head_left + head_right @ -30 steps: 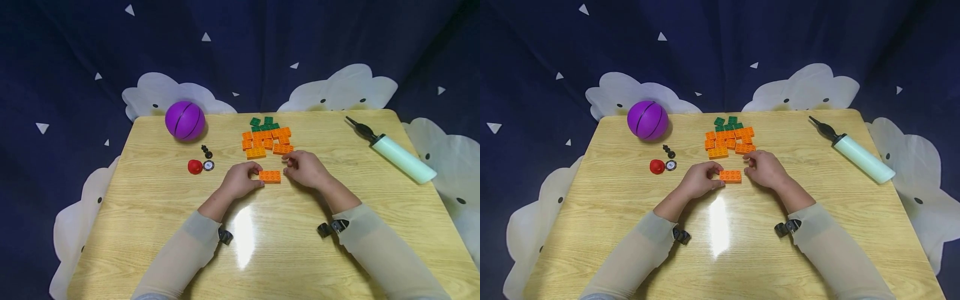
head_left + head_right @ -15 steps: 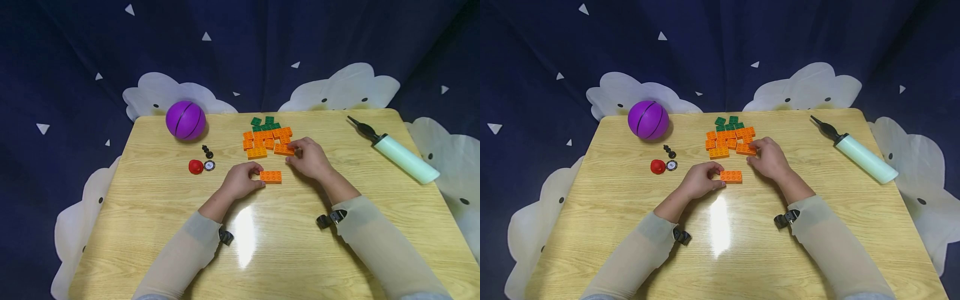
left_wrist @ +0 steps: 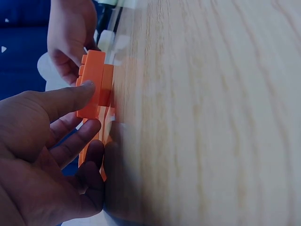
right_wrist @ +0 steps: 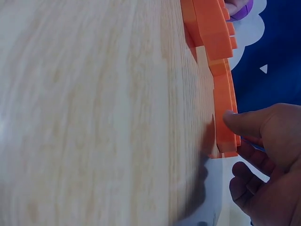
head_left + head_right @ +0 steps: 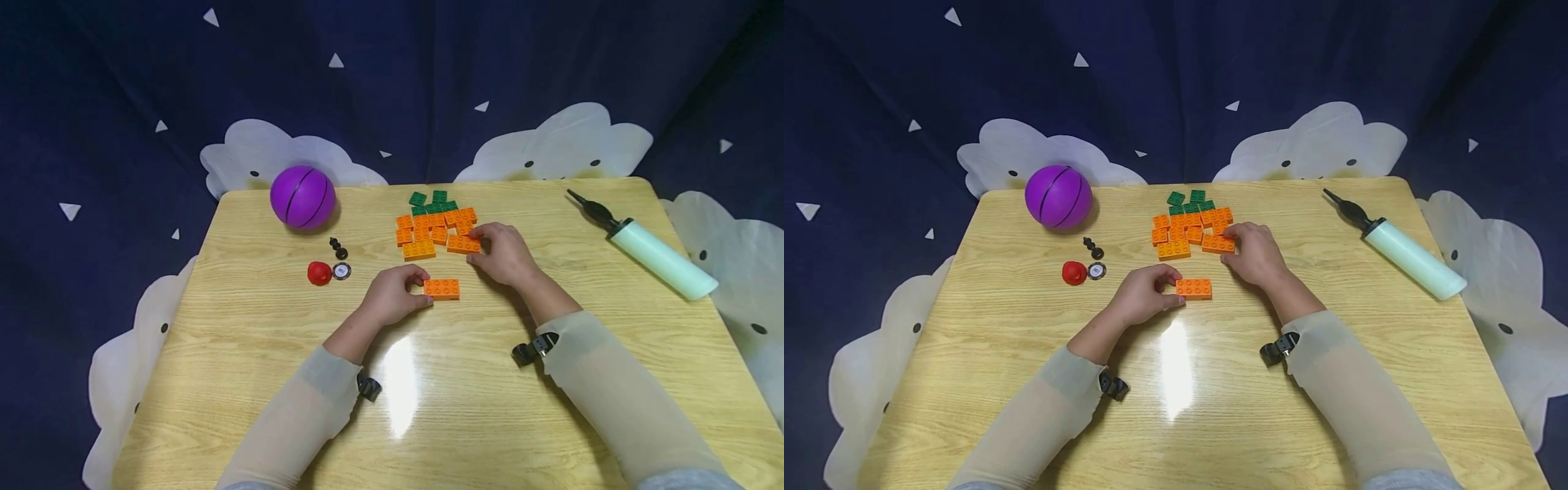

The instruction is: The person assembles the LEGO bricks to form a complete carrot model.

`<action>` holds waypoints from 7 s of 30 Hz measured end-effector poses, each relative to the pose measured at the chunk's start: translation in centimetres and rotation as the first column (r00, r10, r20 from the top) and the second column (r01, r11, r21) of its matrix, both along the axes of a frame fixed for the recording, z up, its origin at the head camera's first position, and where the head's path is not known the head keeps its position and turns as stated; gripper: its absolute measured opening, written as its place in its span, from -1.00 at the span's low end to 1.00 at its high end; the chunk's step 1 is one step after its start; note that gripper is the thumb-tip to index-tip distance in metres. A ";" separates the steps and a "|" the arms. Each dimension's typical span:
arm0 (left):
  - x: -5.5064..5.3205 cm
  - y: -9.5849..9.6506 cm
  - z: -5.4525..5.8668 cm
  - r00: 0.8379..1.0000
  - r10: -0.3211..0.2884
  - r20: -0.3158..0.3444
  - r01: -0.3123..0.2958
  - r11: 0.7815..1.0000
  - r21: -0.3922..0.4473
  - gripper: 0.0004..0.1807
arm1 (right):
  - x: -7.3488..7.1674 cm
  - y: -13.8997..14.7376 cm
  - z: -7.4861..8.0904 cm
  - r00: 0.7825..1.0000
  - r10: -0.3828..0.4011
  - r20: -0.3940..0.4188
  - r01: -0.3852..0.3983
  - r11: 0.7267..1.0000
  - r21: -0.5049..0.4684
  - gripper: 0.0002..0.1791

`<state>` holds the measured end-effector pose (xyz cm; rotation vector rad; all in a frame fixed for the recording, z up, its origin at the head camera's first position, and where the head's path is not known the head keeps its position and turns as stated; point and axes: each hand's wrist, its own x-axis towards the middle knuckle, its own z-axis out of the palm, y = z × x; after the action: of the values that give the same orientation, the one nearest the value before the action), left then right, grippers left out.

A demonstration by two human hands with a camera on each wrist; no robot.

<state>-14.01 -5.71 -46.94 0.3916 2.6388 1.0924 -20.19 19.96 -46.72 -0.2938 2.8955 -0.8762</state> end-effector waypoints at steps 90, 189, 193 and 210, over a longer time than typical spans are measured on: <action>0.1 0.2 0.1 1.000 -0.014 -0.010 0.014 0.999 -0.030 -0.63 | 7.3 -0.1 1.5 0.961 0.270 -0.056 -0.275 0.955 -0.111 -0.60; -4.4 -1.5 -1.0 0.986 0.145 -0.082 -0.151 0.986 -0.064 -0.67 | 7.2 -0.5 1.6 0.956 0.287 -0.052 -0.290 0.956 -0.050 -0.60; -4.0 -1.6 -1.1 0.988 0.139 -0.066 -0.144 0.987 -0.073 -0.68 | 7.2 -0.6 1.7 0.958 0.284 -0.039 -0.285 0.957 -0.050 -0.60; -2.5 -1.5 -0.3 0.989 0.109 -0.101 -0.111 0.994 -0.018 -0.68 | 7.1 -0.5 1.7 0.951 0.303 -0.065 -0.306 0.951 -0.044 -0.60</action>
<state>-16.47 -7.22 -47.27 0.3067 2.7886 1.1009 -13.06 19.48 -45.04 -0.7590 2.7716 -0.9020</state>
